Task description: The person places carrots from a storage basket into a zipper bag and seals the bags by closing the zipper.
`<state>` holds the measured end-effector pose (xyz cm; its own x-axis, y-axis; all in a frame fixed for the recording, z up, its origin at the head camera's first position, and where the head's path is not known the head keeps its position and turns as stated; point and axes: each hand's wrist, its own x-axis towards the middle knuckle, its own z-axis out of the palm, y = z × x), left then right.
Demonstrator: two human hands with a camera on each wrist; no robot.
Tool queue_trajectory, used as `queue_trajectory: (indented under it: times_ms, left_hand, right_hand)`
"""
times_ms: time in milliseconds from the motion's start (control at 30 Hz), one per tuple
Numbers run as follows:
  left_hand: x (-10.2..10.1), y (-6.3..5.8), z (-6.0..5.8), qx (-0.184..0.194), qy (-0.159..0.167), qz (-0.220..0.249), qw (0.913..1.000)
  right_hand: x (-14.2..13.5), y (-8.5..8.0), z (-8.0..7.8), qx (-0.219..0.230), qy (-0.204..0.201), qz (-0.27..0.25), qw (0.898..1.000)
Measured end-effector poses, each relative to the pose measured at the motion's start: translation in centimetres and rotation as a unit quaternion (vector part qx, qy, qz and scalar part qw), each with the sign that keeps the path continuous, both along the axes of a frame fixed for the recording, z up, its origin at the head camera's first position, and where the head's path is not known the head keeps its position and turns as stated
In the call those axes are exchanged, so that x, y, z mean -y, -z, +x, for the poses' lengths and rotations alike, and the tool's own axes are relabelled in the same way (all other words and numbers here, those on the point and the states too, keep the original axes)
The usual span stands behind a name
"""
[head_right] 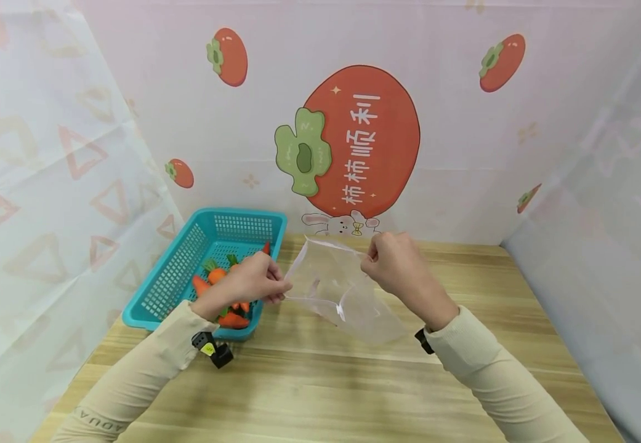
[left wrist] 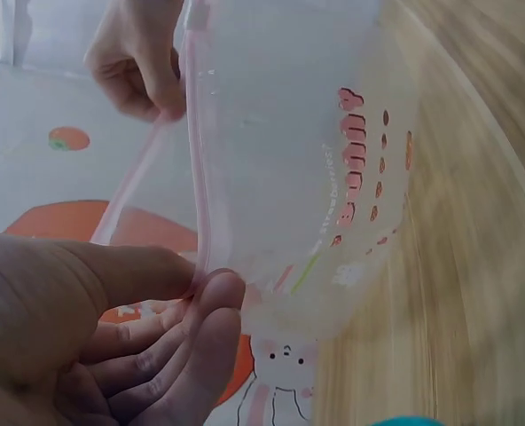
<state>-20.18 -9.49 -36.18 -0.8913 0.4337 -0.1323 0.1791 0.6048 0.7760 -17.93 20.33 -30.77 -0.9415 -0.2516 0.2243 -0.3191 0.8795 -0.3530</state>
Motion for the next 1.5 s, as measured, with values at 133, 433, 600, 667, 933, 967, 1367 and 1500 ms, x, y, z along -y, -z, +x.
queue_trajectory:
  times_ms: [133,433,600,667,933,967,1367,1500]
  left_hand:
    - [-0.9,-0.4,0.3,-0.012,-0.003,0.023,0.9996]
    - [-2.5,-1.2,0.7,-0.040,0.004,0.040,0.9984]
    - [-3.1,-1.4,0.8,-0.036,0.005,0.037,0.9987]
    - [-3.2,-1.5,0.8,-0.037,0.004,0.035,0.9987]
    - [-2.3,-1.3,0.6,-0.052,-0.006,0.023,0.9984]
    - [-2.1,-1.3,0.5,-0.053,-0.008,0.022,0.9983]
    - [0.8,-0.6,-0.4,-0.078,-0.032,-0.031,0.9960]
    - [1.1,-0.5,-0.5,-0.061,-0.033,-0.024,0.9973]
  right_hand:
    - [0.9,-0.1,0.1,0.000,-0.007,-0.005,1.000]
    - [2.7,0.5,-0.4,-0.017,-0.010,-0.010,1.000]
    - [3.3,1.1,-0.7,-0.009,-0.007,0.001,1.000]
    - [3.5,1.3,-0.9,-0.003,-0.005,0.007,1.000]
    - [3.3,1.1,-1.6,0.009,0.004,0.039,0.999]
    - [3.1,1.0,-1.8,0.011,0.008,0.047,0.999]
    - [0.1,-0.3,-2.4,0.070,0.085,0.095,0.989]
    - [-0.2,-0.4,-2.3,0.083,0.063,0.081,0.991]
